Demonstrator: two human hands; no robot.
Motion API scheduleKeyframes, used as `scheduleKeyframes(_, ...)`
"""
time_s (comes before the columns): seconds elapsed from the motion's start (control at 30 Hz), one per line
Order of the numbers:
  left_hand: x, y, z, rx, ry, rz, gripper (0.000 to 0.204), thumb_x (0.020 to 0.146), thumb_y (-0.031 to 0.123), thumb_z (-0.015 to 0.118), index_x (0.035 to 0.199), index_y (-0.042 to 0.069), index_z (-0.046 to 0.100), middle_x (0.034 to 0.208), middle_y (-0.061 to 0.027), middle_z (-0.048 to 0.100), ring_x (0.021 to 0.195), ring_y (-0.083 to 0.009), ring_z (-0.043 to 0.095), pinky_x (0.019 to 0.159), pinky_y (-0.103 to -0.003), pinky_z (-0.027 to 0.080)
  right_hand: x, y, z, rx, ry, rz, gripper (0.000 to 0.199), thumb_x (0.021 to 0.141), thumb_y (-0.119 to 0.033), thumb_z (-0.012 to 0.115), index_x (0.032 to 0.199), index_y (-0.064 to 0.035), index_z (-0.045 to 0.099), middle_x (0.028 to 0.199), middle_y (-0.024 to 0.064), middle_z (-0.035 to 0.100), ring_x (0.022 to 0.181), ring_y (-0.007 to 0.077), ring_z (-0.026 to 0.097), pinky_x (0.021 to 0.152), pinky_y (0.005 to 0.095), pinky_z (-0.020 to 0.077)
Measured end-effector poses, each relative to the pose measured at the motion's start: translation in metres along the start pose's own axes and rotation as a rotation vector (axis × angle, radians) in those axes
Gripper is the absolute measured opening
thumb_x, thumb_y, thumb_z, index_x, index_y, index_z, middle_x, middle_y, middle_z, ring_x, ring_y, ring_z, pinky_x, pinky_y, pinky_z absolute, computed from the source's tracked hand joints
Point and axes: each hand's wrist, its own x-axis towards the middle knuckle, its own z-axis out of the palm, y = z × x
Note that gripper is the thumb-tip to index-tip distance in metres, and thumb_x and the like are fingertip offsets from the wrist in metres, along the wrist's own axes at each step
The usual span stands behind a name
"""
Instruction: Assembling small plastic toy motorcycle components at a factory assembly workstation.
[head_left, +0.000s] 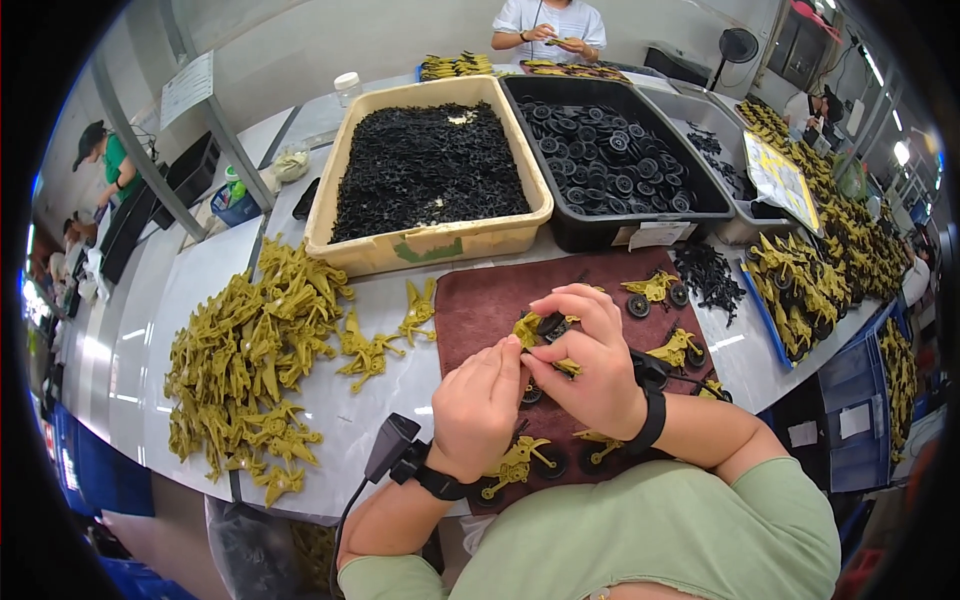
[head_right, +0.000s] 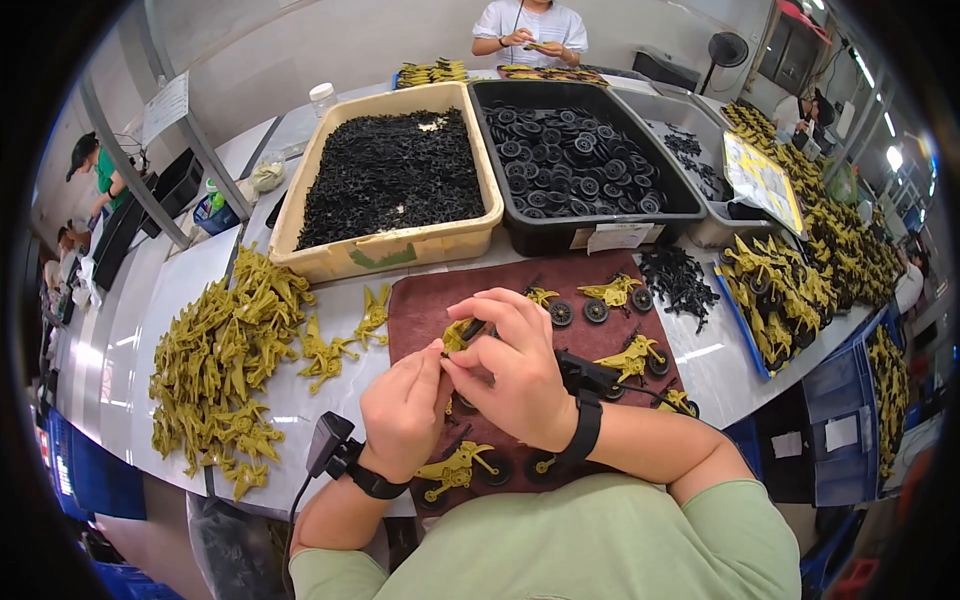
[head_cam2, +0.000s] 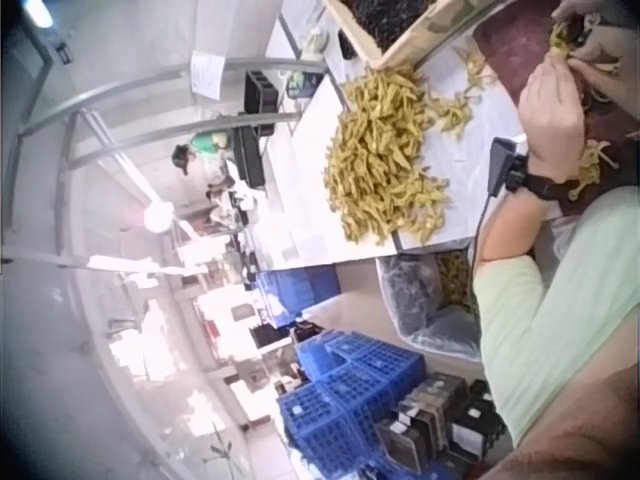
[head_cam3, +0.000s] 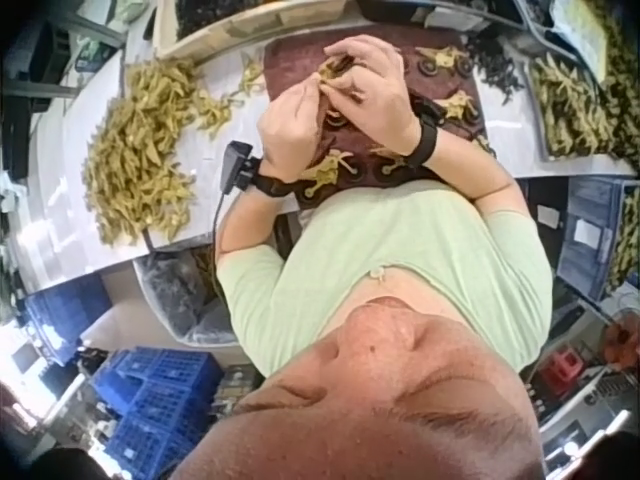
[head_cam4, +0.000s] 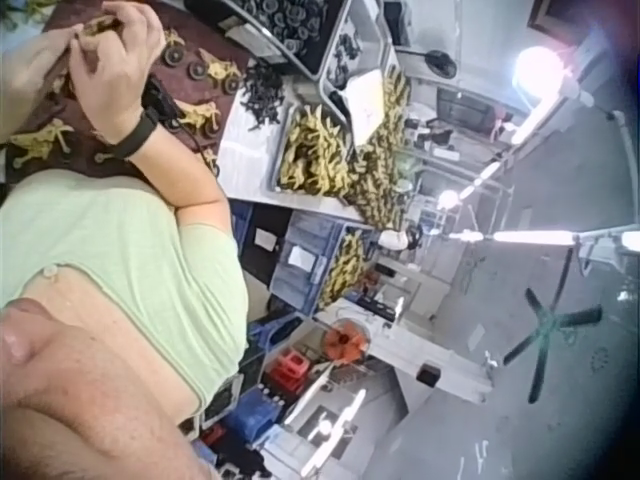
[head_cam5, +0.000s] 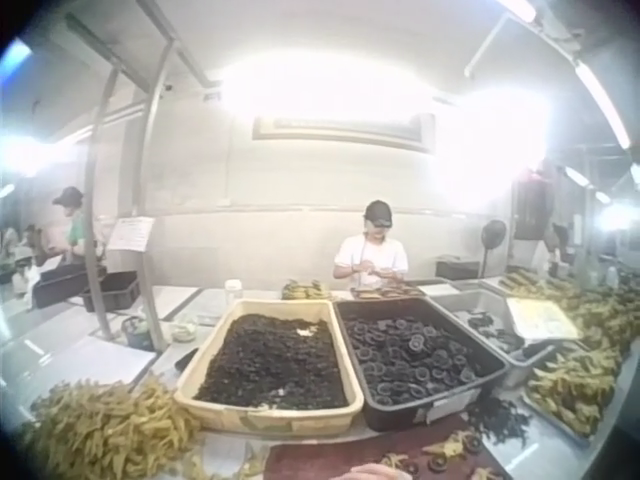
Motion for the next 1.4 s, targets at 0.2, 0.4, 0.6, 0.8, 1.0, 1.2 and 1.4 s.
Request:
scheduleKeyframes(0.2, 0.010, -0.002, -0.013, -0.306, -0.016, -0.229, 0.027, 0.074, 0.003, 0.074, 0.099, -0.003, 0.066, 0.087, -0.0140, 0.068, 0.074, -0.0260, 0.067, 0.063, -0.031, 0.053, 0.016, 0.018, -0.016, 0.244, -0.141, 0.050, 0.066, 0.068, -0.011, 0.081, 0.125, -0.0079, 0.048, 0.117, 0.0113, 0.057, 0.113, 0.0285, 0.051, 0.096, 0.0375, 0.0410)
scheduleKeyframes(0.4, 0.012, 0.000, -0.016, -0.565, -0.006, -0.402, 0.025, 0.074, 0.004, 0.076, 0.097, -0.001, 0.069, 0.087, -0.0132, 0.070, 0.074, -0.0233, 0.068, 0.065, -0.029, 0.053, 0.007, 0.027, -0.024, 0.593, -0.420, 0.349, 0.040, 0.074, -0.001, 0.076, 0.110, -0.0007, 0.058, 0.105, 0.0073, 0.062, 0.096, 0.0157, 0.061, 0.084, 0.0299, 0.0497)
scheduleKeyframes(0.6, 0.016, -0.002, -0.024, -0.563, -0.063, -0.350, 0.025, 0.074, 0.001, 0.075, 0.098, 0.000, 0.070, 0.085, -0.0114, 0.069, 0.072, -0.0177, 0.066, 0.064, -0.026, 0.051, -0.002, 0.024, -0.019, 0.599, -0.344, 0.345, 0.031, 0.078, 0.010, 0.067, 0.107, 0.0025, 0.058, 0.104, 0.0072, 0.060, 0.094, 0.0137, 0.062, 0.079, 0.0261, 0.0523)
scheduleKeyframes(0.8, 0.016, -0.023, -0.004, -0.516, 0.004, -0.271, 0.030, 0.070, -0.002, 0.074, 0.099, 0.003, 0.071, 0.095, -0.0103, 0.069, 0.085, -0.0251, 0.066, 0.074, -0.031, 0.052, 0.014, 0.044, -0.006, 0.493, -0.323, 0.220, 0.036, 0.077, 0.011, 0.061, 0.111, -0.0005, 0.057, 0.106, 0.0110, 0.059, 0.097, 0.0217, 0.061, 0.086, 0.0303, 0.0506)
scheduleKeyframes(1.0, 0.008, -0.041, 0.003, -0.075, 0.055, 0.042, 0.033, 0.064, 0.006, 0.077, 0.093, 0.023, 0.076, 0.125, -0.0091, 0.056, 0.120, -0.0353, 0.045, 0.098, -0.044, 0.038, 0.005, 0.048, -0.006, 1.036, -0.272, 0.898, 0.045, 0.091, 0.002, 0.054, 0.134, -0.0041, 0.041, 0.117, 0.0082, 0.056, 0.107, 0.0176, 0.057, 0.093, 0.0311, 0.0476)
scheduleKeyframes(1.2, 0.016, -0.033, 0.000, -0.393, 0.014, -0.161, 0.067, 0.075, 0.016, 0.076, 0.136, 0.010, 0.048, 0.139, -0.0189, 0.041, 0.125, -0.0350, 0.043, 0.103, -0.044, 0.035, 0.003, 0.043, -0.007, 1.027, -0.222, 0.711, 0.030, 0.088, 0.004, 0.058, 0.116, -0.0011, 0.049, 0.112, 0.0063, 0.057, 0.104, 0.0126, 0.056, 0.091, 0.0263, 0.0471)
scheduleKeyframes(1.4, 0.008, -0.036, 0.005, -1.183, -0.130, -0.552, 0.049, 0.089, 0.017, 0.066, 0.129, -0.004, 0.049, 0.127, -0.0150, 0.056, 0.114, -0.0195, 0.056, 0.096, -0.030, 0.044, -0.007, 0.043, -0.005, 0.858, -0.207, 0.479, 0.031, 0.086, 0.009, 0.057, 0.115, -0.0011, 0.051, 0.111, 0.0052, 0.057, 0.103, 0.0133, 0.057, 0.090, 0.0277, 0.0469)
